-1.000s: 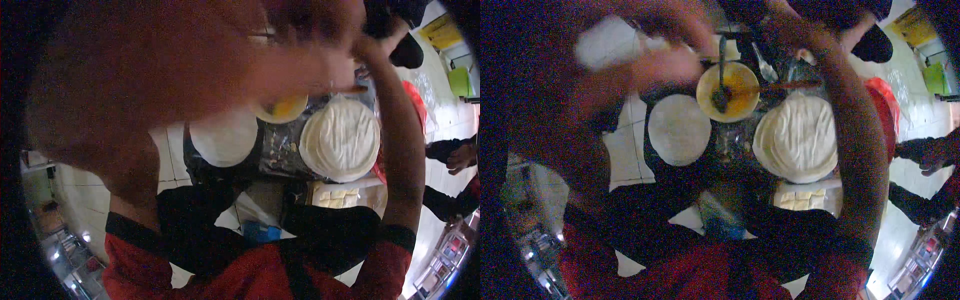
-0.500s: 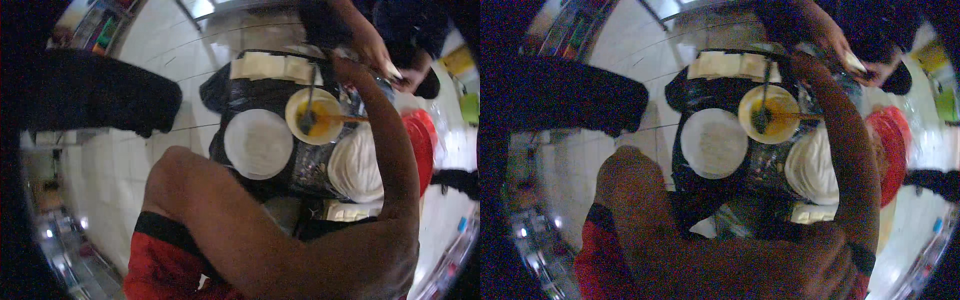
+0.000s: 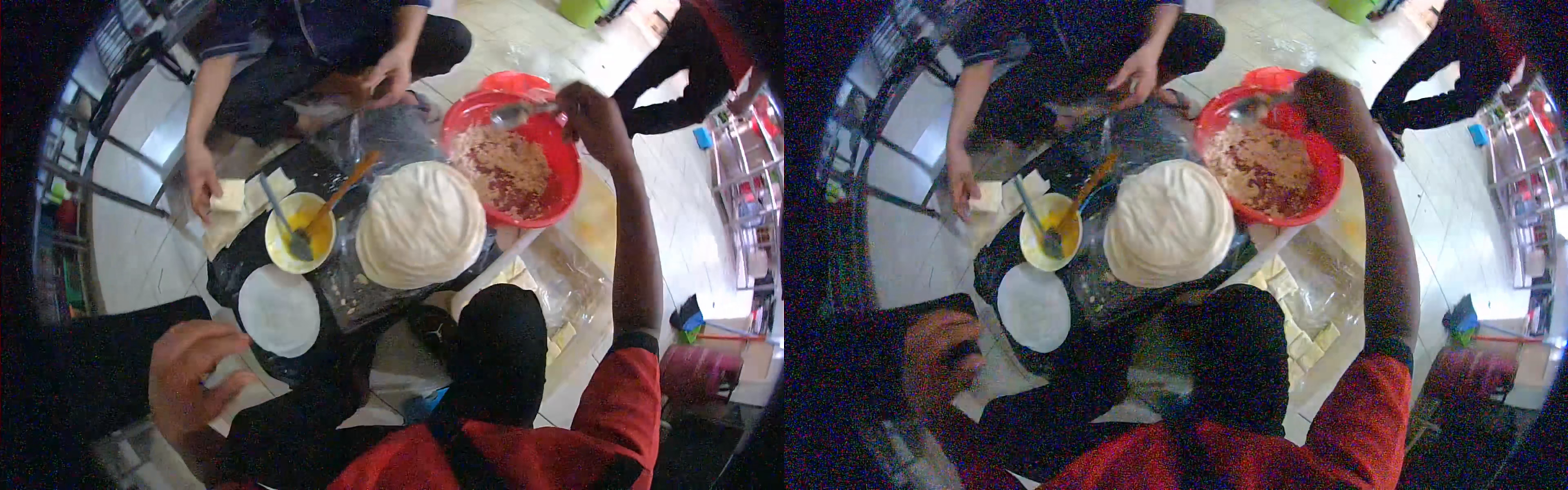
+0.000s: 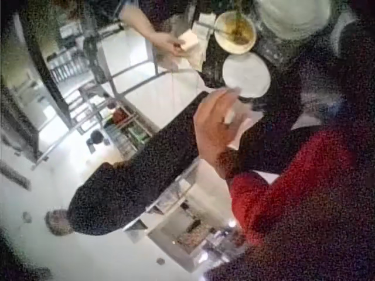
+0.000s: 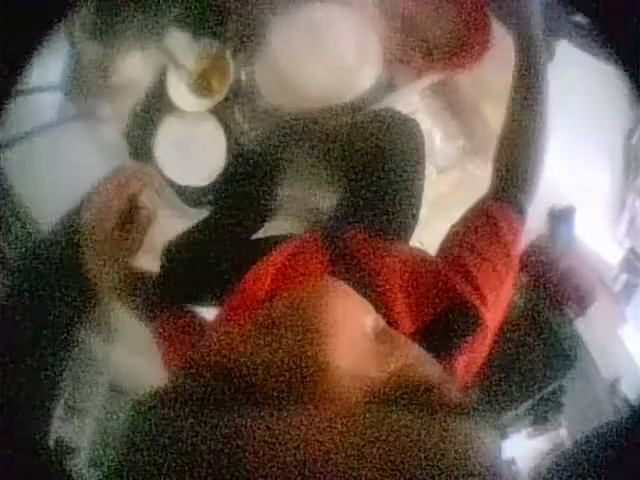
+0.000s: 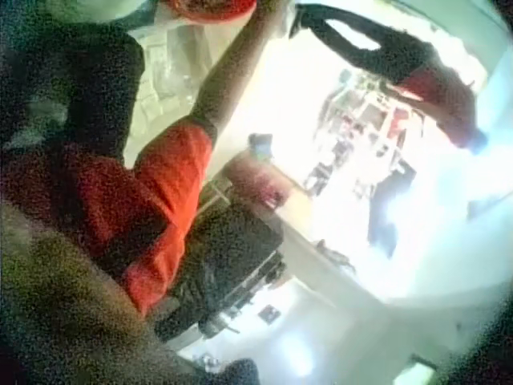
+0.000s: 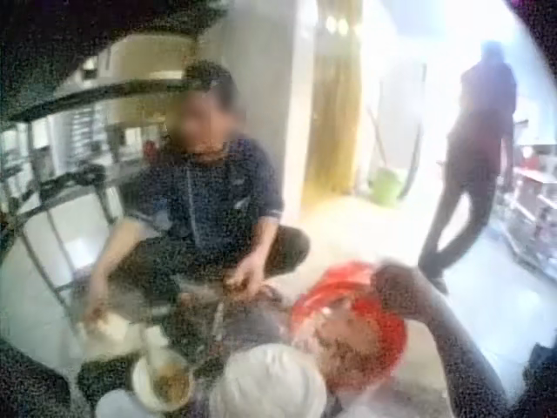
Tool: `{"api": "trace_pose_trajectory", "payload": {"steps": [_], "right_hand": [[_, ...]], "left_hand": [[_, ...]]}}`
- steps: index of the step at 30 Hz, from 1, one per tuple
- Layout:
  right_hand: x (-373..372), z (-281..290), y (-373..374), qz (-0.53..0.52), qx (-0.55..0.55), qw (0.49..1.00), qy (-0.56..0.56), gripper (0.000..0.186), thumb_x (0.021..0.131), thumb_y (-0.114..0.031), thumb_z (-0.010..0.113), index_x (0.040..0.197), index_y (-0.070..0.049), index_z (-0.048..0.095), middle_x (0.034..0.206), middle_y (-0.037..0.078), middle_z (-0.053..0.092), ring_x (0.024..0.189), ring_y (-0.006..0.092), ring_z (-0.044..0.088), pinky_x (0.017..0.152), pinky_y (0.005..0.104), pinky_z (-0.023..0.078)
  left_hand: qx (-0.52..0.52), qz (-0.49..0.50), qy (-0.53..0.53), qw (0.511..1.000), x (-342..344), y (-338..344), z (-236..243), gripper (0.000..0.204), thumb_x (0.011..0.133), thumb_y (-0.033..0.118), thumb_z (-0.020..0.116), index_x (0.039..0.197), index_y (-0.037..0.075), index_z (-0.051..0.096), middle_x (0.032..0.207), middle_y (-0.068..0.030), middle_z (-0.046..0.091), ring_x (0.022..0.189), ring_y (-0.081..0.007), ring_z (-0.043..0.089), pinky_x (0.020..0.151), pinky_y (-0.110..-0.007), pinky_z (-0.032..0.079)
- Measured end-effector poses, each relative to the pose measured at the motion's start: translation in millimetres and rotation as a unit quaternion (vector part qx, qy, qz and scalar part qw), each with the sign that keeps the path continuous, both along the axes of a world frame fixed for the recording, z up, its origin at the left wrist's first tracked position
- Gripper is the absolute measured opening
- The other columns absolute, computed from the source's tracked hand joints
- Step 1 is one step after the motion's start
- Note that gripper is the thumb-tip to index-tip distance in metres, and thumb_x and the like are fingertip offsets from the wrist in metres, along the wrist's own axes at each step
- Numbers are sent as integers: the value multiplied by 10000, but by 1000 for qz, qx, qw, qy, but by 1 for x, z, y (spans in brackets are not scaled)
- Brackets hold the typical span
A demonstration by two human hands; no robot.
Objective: The person prepares pastries by brushing circular dough sheets with a yellow liquid, applying a meat filling, and folding them into square shapes before placing them into a plastic container.
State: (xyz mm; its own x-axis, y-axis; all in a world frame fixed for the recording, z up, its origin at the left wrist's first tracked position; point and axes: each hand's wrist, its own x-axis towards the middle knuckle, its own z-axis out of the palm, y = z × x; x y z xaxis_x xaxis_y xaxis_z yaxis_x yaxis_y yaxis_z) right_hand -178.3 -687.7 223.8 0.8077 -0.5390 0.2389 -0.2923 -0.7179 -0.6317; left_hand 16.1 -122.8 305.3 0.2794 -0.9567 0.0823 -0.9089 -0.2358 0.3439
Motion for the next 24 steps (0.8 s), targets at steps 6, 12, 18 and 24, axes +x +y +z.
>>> {"api": "trace_pose_trajectory", "payload": {"steps": [6, 12, 18, 24], "right_hand": [[-66, -201, -93, -90, -7, 981, 174, 179, 720, -69, 716, 897, -58, 739, 892, 168, 733, 736, 305, 703, 718, 432, 571], [-38, -373, -136, -103, 83, 985, 115, 159, 749, -88, 641, 878, -27, 711, 863, 221, 706, 780, 408, 687, 719, 474, 547], [19, -399, -122, -133, -72, 989, 1, 119, 770, -110, 631, 810, -53, 727, 832, 203, 713, 790, 382, 703, 712, 472, 549], [34, -394, -83, 110, 34, 958, 263, 215, 822, -119, 640, 1004, -58, 737, 834, 149, 721, 714, 256, 702, 651, 398, 556]], "left_hand": [[-181, 347, 267, 881, 9, 111, -93, 220, 952, 219, 665, 979, 1, 671, 911, -102, 670, 775, -164, 619, 737, -306, 494], [-169, 365, 302, 864, 3, 101, -115, 234, 985, 230, 635, 963, -1, 664, 910, -92, 670, 743, -144, 613, 701, -299, 499], [-122, 394, 293, 863, 3, 103, -115, 253, 961, 249, 675, 950, -4, 671, 897, -92, 677, 784, -158, 631, 684, -310, 520], [-146, 380, 310, 859, 8, 108, -126, 274, 951, 269, 693, 946, -4, 685, 927, -117, 673, 780, -179, 635, 702, -334, 535]]}}
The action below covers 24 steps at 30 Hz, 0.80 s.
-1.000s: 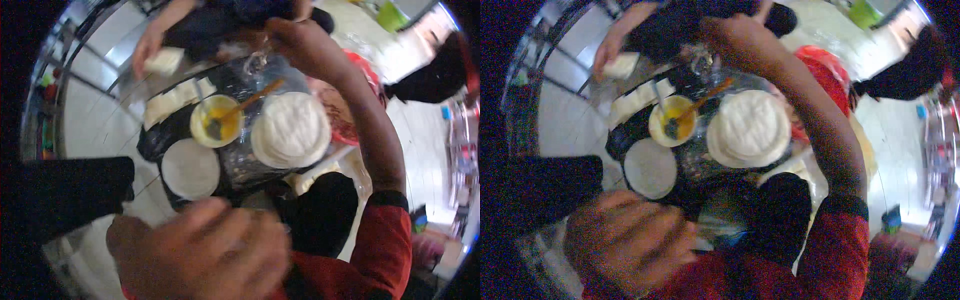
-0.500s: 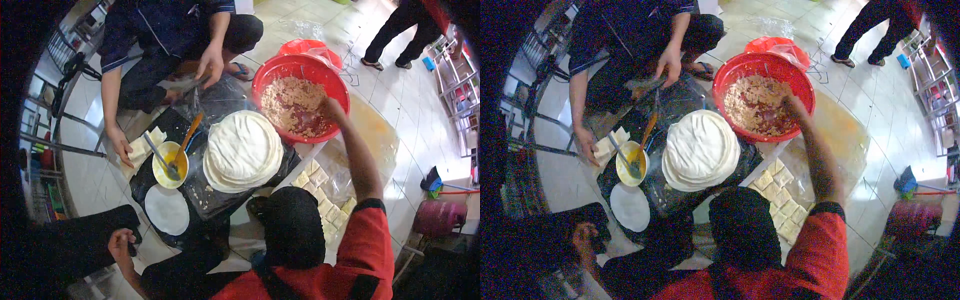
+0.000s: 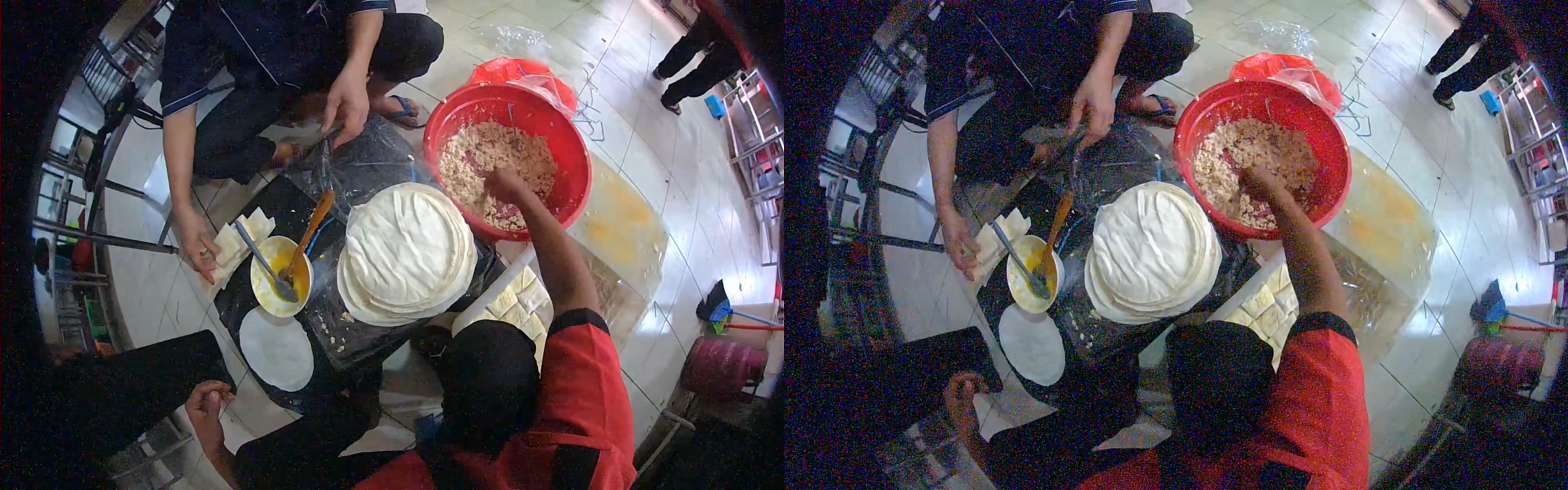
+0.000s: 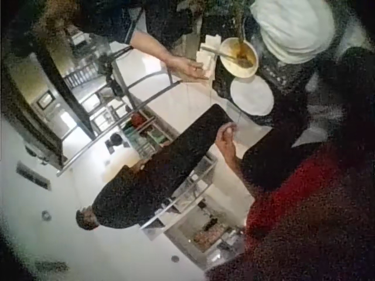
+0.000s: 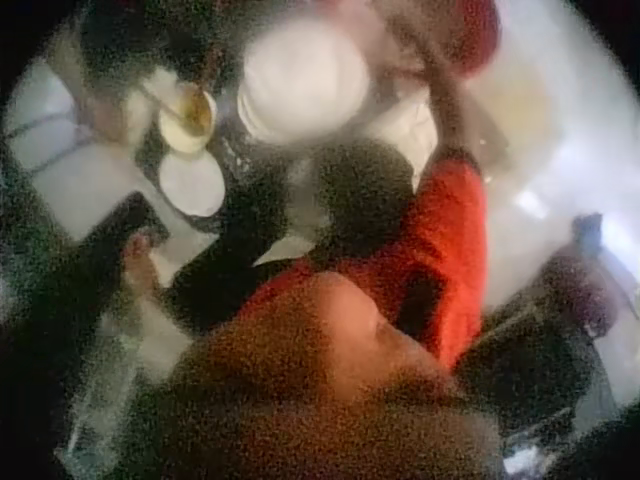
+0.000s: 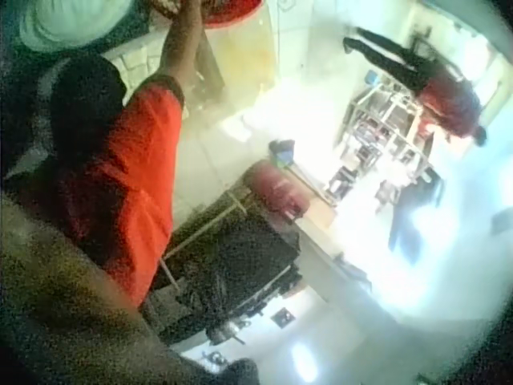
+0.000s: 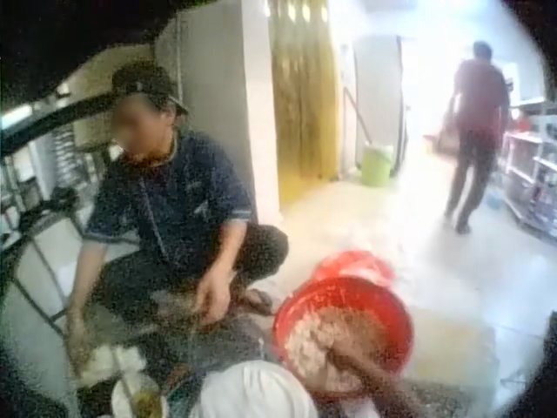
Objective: The person prepares pastries by brushing circular dough sheets with a yellow liquid, applying a meat filling, and folding them into square shapes before placing them into a plastic container.
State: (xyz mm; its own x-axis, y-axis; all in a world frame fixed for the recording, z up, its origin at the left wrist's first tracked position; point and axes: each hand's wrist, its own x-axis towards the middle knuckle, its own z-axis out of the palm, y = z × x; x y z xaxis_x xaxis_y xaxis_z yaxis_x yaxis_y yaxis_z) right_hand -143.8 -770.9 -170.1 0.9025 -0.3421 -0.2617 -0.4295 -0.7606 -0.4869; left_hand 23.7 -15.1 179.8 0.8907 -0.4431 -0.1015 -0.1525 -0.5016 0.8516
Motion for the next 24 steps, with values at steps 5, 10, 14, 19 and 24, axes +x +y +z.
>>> {"api": "trace_pose_trajectory", "payload": {"steps": [5, 10, 14, 19, 24], "right_hand": [[7, 36, 31, -87, 142, 986, 11, 221, 834, -48, 595, 1012, -14, 722, 777, 95, 714, 666, 202, 674, 588, 348, 542], [-30, 56, 0, -144, 280, 947, -61, 184, 845, -39, 594, 937, -3, 749, 762, 71, 718, 622, 155, 646, 575, 321, 526], [-47, 84, -2, -195, 326, 920, -93, 167, 869, -79, 653, 966, 19, 746, 767, 57, 715, 608, 122, 630, 557, 291, 509], [-63, 107, -3, -204, 267, 931, -141, 232, 926, -125, 626, 1083, 12, 727, 850, 57, 720, 683, 125, 638, 605, 284, 512], [-93, 175, -20, -178, 288, 921, -193, 249, 969, -230, 622, 1052, -22, 731, 845, 15, 695, 711, 105, 621, 658, 260, 518]], "left_hand": [[18, -5, 9, 1000, -5, 19, 0, 275, 953, 266, 695, 967, -8, 674, 932, -116, 667, 781, -178, 632, 712, -329, 530], [-16, -16, 12, 1000, -12, 11, -3, 309, 951, 303, 701, 947, -6, 683, 908, -110, 667, 768, -172, 624, 713, -329, 512], [-13, -41, 22, 999, -31, 18, 0, 321, 941, 311, 711, 945, -9, 683, 905, -109, 668, 764, -177, 622, 735, -338, 504], [4, -23, 42, 999, -56, 47, -5, 288, 940, 270, 703, 969, -16, 684, 923, -107, 679, 826, -184, 637, 799, -349, 514], [-9, 21, 94, 995, -60, 60, -48, 203, 962, 147, 661, 1060, -29, 687, 995, -98, 704, 942, -163, 661, 887, -336, 516]]}}
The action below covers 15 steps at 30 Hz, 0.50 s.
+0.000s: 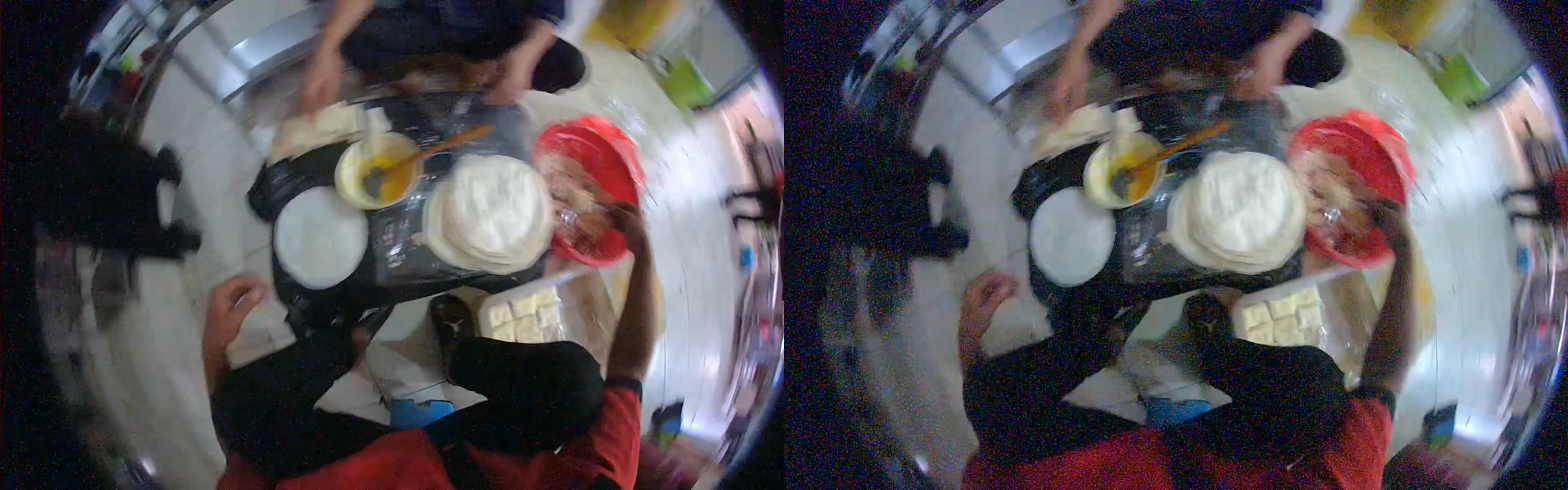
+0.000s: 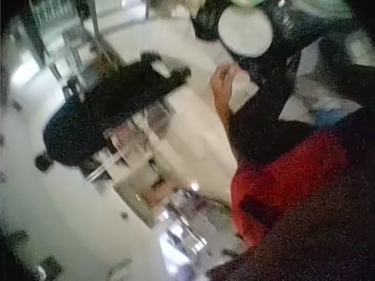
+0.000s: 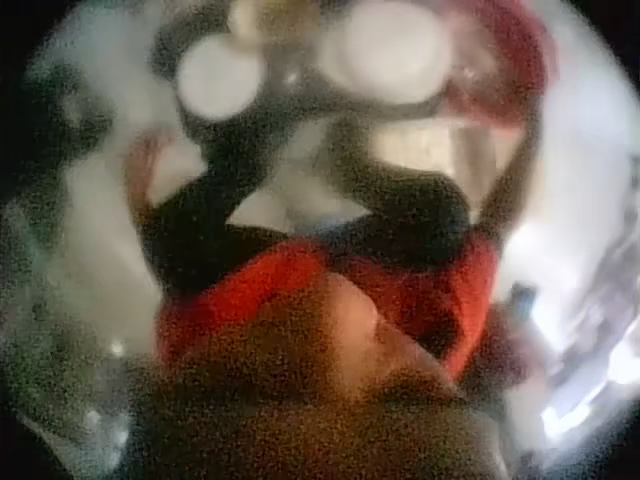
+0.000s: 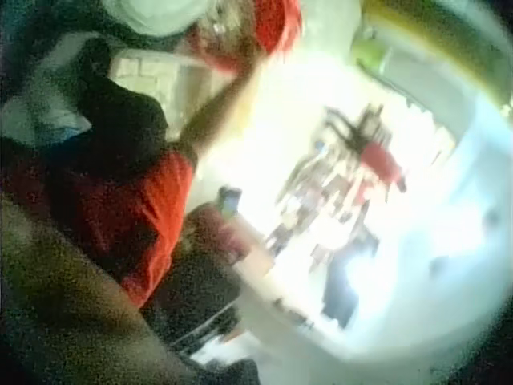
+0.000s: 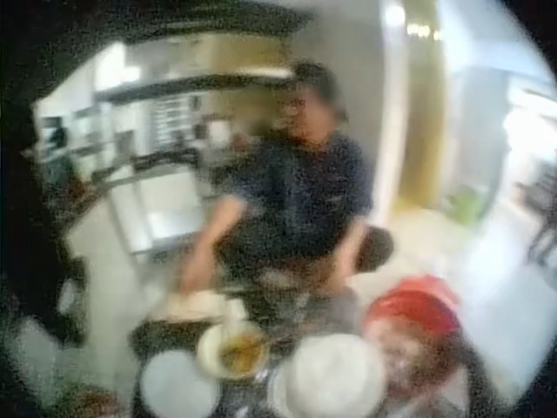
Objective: The person prepares pastries by brushing circular dough sheets with a yellow liquid, applying a meat filling, and folding them into square shapes before placing them into a plastic container.
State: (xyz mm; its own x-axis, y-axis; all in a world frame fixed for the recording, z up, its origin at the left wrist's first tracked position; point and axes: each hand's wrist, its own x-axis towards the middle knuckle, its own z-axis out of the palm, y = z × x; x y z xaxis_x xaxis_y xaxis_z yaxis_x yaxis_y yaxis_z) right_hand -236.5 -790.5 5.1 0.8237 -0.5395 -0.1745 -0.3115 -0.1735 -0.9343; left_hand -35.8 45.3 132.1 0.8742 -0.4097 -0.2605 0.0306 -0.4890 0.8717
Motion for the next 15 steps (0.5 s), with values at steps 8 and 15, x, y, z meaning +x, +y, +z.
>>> {"api": "trace_pose_trajectory", "payload": {"steps": [8, 15], "right_hand": [[32, 151, 130, 138, -126, 981, 57, 190, 955, -218, 609, 932, -36, 657, 774, 43, 649, 595, 94, 551, 537, 251, 448], [125, 166, 319, 259, 101, 949, 149, 240, 966, -179, 604, 1053, 42, 643, 893, 137, 711, 706, 217, 693, 603, 323, 567]], "left_hand": [[9, -64, -130, 989, 9, -11, -80, 221, 940, 197, 706, 1096, 42, 699, 1030, -92, 699, 882, -192, 681, 821, -330, 543], [101, -77, -348, 929, -3, -21, -110, 319, 856, 271, 759, 1129, 123, 689, 1294, -53, 600, 1236, -274, 547, 1048, -449, 390]]}}
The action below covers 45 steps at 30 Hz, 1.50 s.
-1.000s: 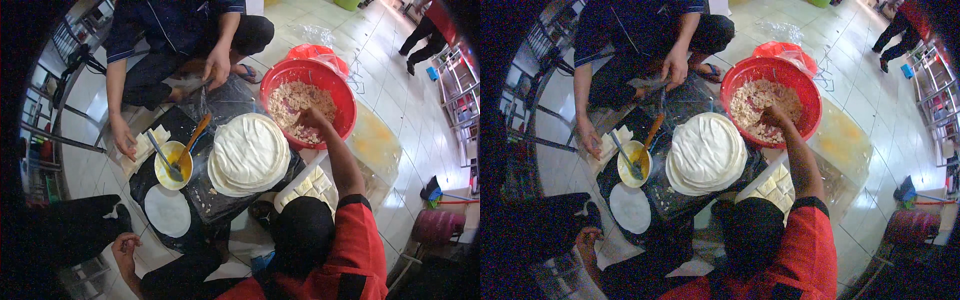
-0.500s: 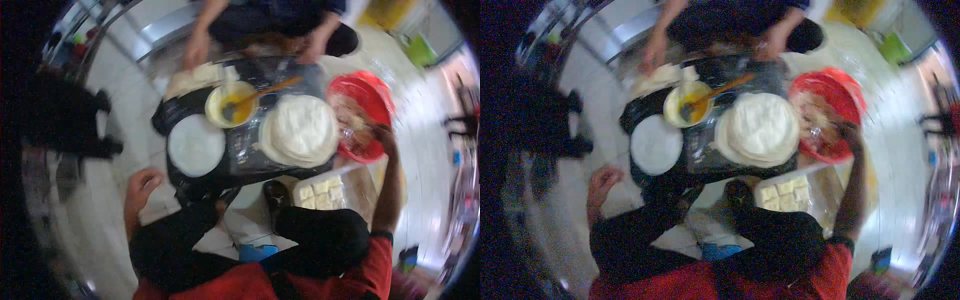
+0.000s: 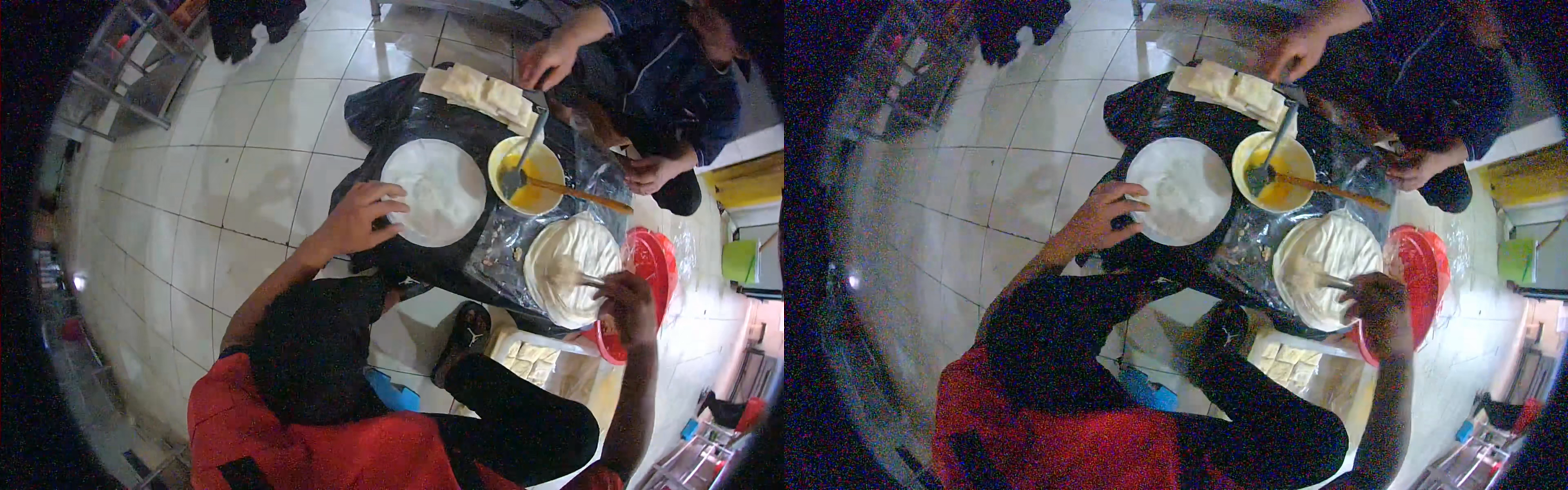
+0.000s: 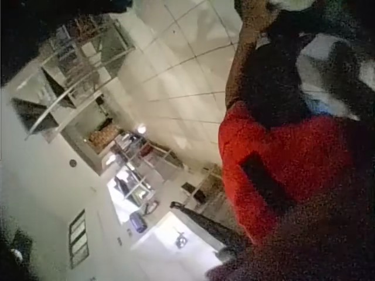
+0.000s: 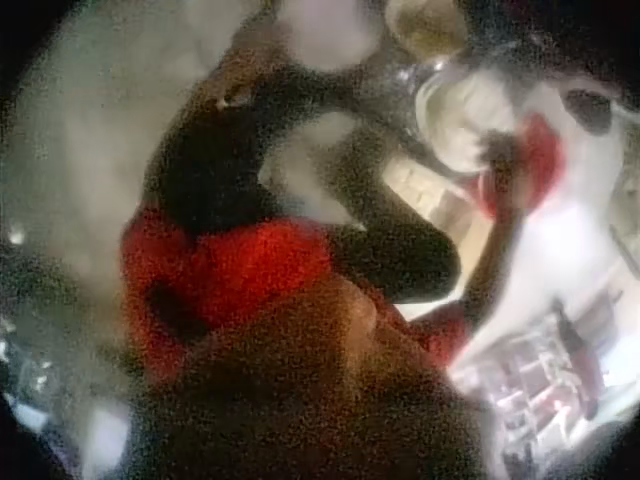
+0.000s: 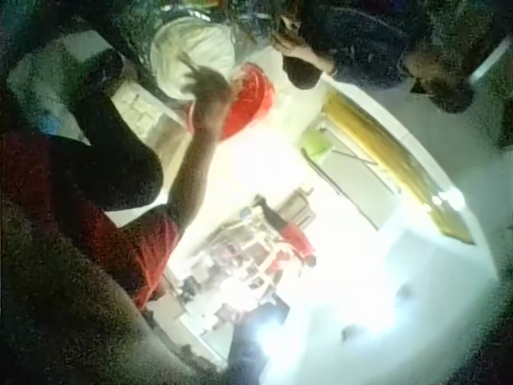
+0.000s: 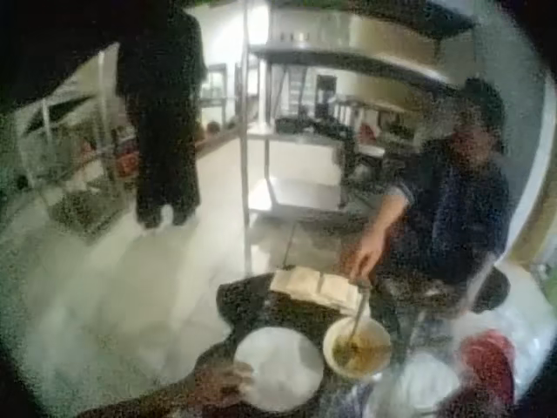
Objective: The person prepares pastries by brushing circular dough sheets with a yellow liquid, applying a meat filling, and folding them into square shapes before placing them into a plastic container.
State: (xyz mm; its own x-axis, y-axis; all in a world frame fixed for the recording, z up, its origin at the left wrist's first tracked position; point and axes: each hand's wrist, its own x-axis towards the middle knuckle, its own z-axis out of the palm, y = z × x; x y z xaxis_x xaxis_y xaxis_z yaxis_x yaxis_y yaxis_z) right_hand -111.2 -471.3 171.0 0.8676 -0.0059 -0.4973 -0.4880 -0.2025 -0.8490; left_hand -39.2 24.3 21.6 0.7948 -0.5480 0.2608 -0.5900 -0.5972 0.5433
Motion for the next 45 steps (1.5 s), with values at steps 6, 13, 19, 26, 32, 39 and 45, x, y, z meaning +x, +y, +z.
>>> {"api": "trace_pose_trajectory", "payload": {"steps": [6, 13, 19, 26, 32, 39, 45], "right_hand": [[71, -70, 134, 45, 88, 990, -101, 188, 1001, -132, 583, 1079, 37, 608, 941, 170, 718, 693, 200, 696, 640, 301, 570], [101, -145, 186, 208, -277, 840, -418, 220, 981, -73, 570, 1196, -28, 588, 959, 158, 733, 703, 256, 734, 620, 382, 574], [99, -163, 176, 339, -449, 696, -446, 352, 879, -64, 617, 1228, -41, 581, 852, 145, 677, 666, 344, 679, 599, 464, 552], [98, -157, 174, 332, -434, 680, -489, 337, 874, -58, 608, 1208, -26, 569, 826, 140, 669, 654, 332, 676, 576, 443, 540], [99, -170, 169, 336, -439, 685, -474, 269, 887, -68, 615, 1151, -42, 574, 753, 146, 667, 650, 346, 686, 559, 448, 538], [101, -147, 181, 301, -396, 755, -427, 228, 907, -56, 613, 1131, -59, 570, 752, 198, 663, 621, 400, 669, 551, 506, 536], [94, -127, 198, 285, -341, 807, -389, 236, 905, -48, 614, 1133, -81, 567, 746, 202, 652, 680, 437, 660, 582, 522, 528]], "left_hand": [[39, -24, -37, 998, -1, -5, -7, 360, 835, 303, 766, 1148, 144, 687, 1333, -57, 587, 1238, -267, 542, 1065, -486, 362], [14, -36, -30, 999, 2, -2, -18, 353, 828, 305, 767, 1130, 135, 703, 1332, -65, 589, 1243, -270, 538, 1081, -488, 348], [3, -25, -23, 999, -1, 2, -30, 379, 819, 376, 758, 1139, 180, 708, 1373, -53, 579, 1282, -284, 507, 1098, -499, 324], [-8, -32, -21, 999, 0, 1, -31, 379, 823, 373, 758, 1146, 182, 706, 1363, -55, 581, 1274, -285, 507, 1089, -507, 328], [-4, -27, -24, 999, 1, 1, -35, 378, 825, 370, 757, 1153, 191, 707, 1364, -51, 582, 1279, -282, 504, 1088, -507, 329], [-11, -23, -34, 999, -1, -1, -25, 327, 831, 301, 758, 1107, 129, 715, 1317, -61, 581, 1247, -268, 521, 1076, -477, 345], [-7, -20, -38, 999, -1, -1, -27, 337, 834, 299, 758, 1126, 141, 702, 1313, -57, 583, 1248, -261, 524, 1076, -470, 345]]}}
